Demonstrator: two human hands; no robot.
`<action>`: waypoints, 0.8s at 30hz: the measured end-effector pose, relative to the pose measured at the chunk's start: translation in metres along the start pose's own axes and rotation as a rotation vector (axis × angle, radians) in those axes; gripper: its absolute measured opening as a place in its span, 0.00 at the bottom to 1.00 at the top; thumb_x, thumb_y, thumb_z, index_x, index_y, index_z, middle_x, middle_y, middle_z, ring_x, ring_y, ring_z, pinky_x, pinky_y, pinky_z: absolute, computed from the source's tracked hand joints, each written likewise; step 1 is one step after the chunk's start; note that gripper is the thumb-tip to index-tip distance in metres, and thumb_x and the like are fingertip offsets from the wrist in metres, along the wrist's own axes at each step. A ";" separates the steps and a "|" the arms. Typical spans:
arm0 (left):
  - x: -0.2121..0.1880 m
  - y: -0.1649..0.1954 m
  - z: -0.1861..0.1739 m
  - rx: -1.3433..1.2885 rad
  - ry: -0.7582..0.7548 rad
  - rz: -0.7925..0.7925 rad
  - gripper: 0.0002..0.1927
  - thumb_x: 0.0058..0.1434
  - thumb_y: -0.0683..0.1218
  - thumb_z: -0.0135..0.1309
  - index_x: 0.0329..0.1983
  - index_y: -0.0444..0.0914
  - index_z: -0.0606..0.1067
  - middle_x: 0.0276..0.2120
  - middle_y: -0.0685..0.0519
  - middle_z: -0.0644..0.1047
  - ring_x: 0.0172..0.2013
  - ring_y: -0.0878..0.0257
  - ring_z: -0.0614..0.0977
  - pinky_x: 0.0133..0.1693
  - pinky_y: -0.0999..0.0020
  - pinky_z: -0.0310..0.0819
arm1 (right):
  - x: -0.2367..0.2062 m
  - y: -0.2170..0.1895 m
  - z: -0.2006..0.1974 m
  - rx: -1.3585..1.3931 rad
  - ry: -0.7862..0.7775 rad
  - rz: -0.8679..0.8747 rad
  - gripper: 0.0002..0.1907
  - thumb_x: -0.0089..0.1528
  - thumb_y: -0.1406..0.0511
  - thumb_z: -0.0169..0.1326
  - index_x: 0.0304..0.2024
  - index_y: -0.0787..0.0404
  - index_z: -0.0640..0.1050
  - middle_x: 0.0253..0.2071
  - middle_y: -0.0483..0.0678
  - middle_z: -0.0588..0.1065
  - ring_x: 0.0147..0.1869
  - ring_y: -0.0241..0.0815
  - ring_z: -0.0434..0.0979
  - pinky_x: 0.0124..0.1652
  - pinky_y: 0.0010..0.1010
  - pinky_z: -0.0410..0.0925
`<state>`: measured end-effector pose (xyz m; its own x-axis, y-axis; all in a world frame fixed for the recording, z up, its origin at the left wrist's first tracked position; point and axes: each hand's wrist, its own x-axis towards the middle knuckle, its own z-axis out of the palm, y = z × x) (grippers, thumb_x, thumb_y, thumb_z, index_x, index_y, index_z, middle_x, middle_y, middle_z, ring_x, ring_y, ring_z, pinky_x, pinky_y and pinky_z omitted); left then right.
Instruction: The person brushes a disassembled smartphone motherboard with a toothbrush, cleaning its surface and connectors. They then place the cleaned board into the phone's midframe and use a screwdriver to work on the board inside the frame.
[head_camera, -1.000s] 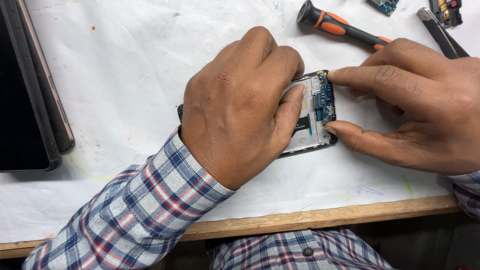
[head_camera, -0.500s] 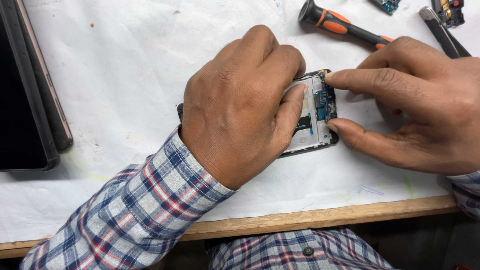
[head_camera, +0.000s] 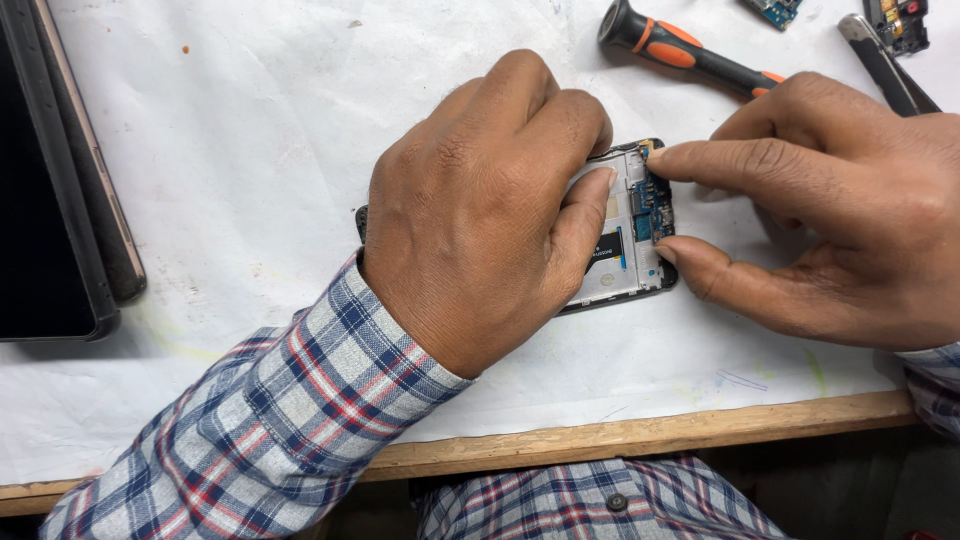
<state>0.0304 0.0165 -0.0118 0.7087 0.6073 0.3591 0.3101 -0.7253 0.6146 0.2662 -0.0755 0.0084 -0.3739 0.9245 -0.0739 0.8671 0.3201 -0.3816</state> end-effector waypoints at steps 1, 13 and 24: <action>0.000 0.000 0.000 -0.002 -0.001 -0.001 0.07 0.60 0.41 0.62 0.38 0.34 0.77 0.34 0.47 0.71 0.31 0.58 0.77 0.28 0.64 0.71 | 0.000 -0.001 0.000 0.010 0.004 0.015 0.30 0.52 0.58 0.70 0.55 0.63 0.80 0.41 0.55 0.77 0.21 0.29 0.74 0.17 0.20 0.66; 0.001 0.001 0.000 -0.019 0.004 -0.002 0.07 0.60 0.40 0.63 0.38 0.34 0.76 0.34 0.47 0.71 0.32 0.58 0.77 0.29 0.64 0.71 | -0.001 0.000 0.000 0.067 0.050 0.018 0.29 0.51 0.60 0.71 0.52 0.65 0.80 0.40 0.55 0.77 0.23 0.30 0.74 0.21 0.23 0.68; -0.001 0.001 0.000 0.005 0.028 0.081 0.08 0.61 0.39 0.64 0.42 0.33 0.79 0.37 0.48 0.72 0.37 0.58 0.75 0.33 0.65 0.72 | -0.004 0.003 0.001 0.027 0.030 -0.006 0.29 0.51 0.58 0.71 0.52 0.64 0.81 0.38 0.55 0.76 0.23 0.31 0.74 0.19 0.24 0.67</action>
<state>0.0302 0.0156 -0.0113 0.7133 0.5557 0.4270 0.2557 -0.7737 0.5797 0.2700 -0.0789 0.0063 -0.3688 0.9285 -0.0436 0.8556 0.3207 -0.4063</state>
